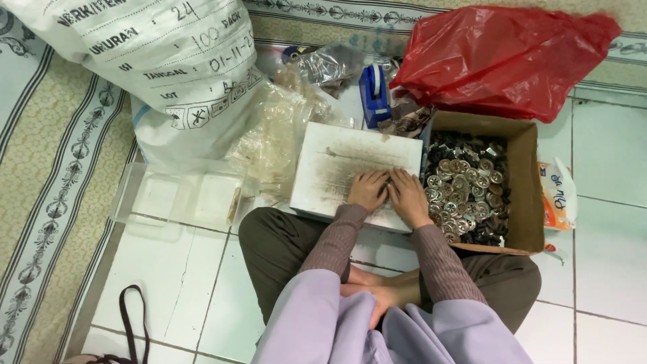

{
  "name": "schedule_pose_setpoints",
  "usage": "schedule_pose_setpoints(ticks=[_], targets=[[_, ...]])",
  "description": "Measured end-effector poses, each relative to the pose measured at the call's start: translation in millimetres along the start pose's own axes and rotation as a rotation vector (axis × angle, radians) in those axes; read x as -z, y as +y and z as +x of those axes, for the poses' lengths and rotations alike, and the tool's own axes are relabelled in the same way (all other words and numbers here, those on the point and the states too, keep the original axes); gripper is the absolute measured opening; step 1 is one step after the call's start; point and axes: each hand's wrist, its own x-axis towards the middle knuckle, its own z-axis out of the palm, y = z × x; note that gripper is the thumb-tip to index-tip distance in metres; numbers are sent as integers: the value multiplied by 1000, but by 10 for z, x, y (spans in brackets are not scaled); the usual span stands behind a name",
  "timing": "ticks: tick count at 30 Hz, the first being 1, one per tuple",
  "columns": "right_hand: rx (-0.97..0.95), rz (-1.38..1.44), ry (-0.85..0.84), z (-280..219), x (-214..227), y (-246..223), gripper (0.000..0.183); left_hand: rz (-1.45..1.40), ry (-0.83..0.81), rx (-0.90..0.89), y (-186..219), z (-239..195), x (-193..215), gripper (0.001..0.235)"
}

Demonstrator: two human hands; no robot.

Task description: The person sits on the floor and picks metal parts from a cardboard box, placing them into a small plastic bag. The person then seals the bag and places it into a plastic container.

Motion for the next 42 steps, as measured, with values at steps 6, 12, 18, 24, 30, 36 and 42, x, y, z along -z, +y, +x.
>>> schedule_pose_setpoints(ticks=[6,12,18,24,30,36,42], targets=[[-165,758,122,31,364,-27,71,-229,21,111,201,58,489,43],[-466,1185,351,-206,923,467,56,-273,202,176,521,296,212,30],[-500,918,377,-701,378,1491,59,-416,-9,-197,1553,566,-1529,37],[-556,407,10,-787,346,1147,67,-26,-270,138,1581,250,-1603,68],[-527,171,-242,-874,19,1364,73,-117,-544,252,1422,240,-1730,82],[-584,162,-207,-864,60,1318,68,-14,-276,202,1324,166,-2137,31],[-616,146,-155,-1029,-613,1956,63,-85,-396,169,1315,183,-2143,48]])
